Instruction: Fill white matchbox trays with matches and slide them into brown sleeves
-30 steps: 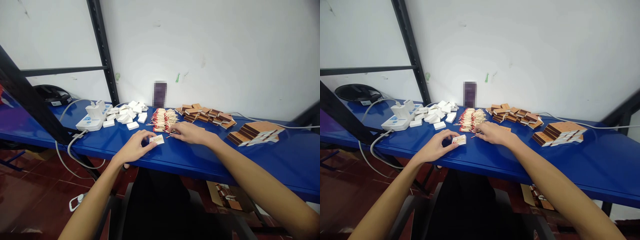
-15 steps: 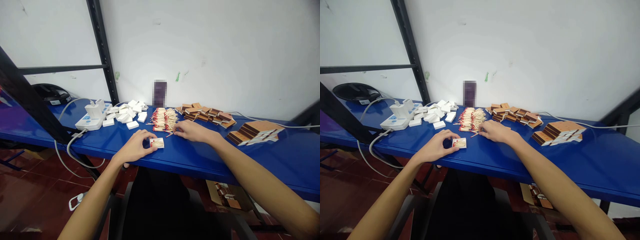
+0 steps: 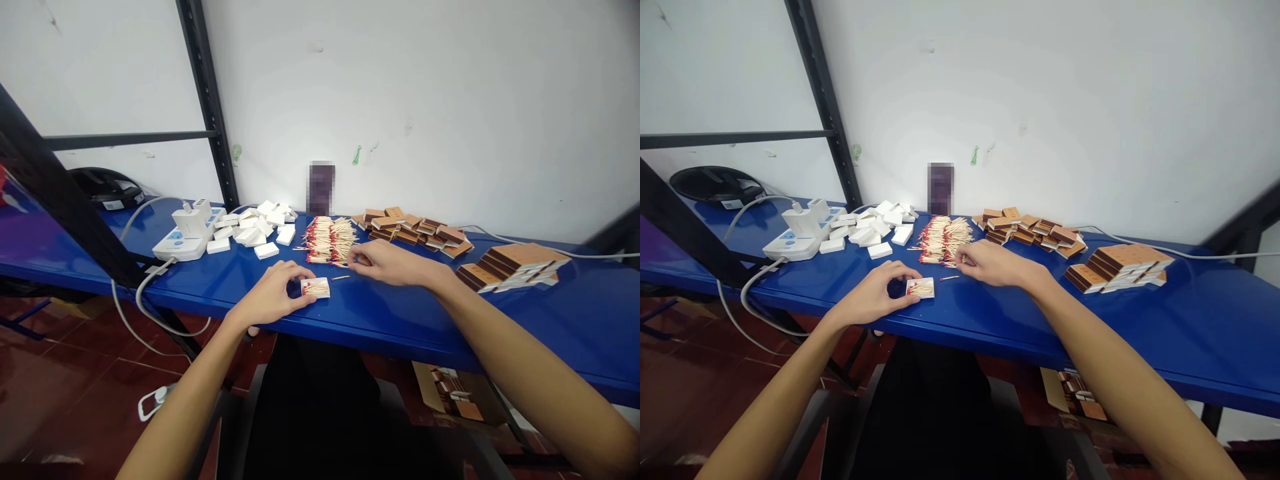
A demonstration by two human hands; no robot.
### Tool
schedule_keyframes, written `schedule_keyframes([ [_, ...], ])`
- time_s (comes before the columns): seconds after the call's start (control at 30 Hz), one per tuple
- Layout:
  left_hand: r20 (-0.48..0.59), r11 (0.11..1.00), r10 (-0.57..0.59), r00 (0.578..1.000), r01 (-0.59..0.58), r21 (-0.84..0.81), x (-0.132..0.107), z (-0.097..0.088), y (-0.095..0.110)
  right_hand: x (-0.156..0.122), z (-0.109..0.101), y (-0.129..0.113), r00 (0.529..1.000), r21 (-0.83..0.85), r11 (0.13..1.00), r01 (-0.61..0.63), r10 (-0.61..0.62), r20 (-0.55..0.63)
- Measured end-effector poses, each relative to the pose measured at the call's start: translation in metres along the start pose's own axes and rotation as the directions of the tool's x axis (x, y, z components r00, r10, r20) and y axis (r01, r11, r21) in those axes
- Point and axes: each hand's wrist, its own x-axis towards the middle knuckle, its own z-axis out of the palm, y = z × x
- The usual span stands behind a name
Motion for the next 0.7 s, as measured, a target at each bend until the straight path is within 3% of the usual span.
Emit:
schedule_keyframes([
  [0.3, -0.010, 1.000, 0.009, 1.000, -0.008, 0.020, 0.000, 0.000, -0.001, 0.005, 0.018, -0.004, 0.996, 0.002, 1.000, 0.023, -0.023, 0.086],
  [0.5, -0.122, 0.998, 0.012, 0.992, -0.005, 0.062, 0.000, 0.002, -0.002, 0.009, 0.018, -0.027, 0.993, 0.097, 0.990, 0.104, -0.098, -0.063],
  [0.6, -0.108, 0.996, 0.016, 0.994, -0.007, 0.088, 0.000, 0.003, -0.002, 0.013, 0.022, -0.034, 0.985, 0.083, 0.989, 0.126, -0.114, -0.131],
  [0.7, -0.095, 0.997, -0.007, 0.995, 0.014, 0.070, 0.000, 0.003, -0.001, 0.013, 0.024, -0.030, 0.990, 0.040, 0.997, 0.065, -0.059, -0.130],
])
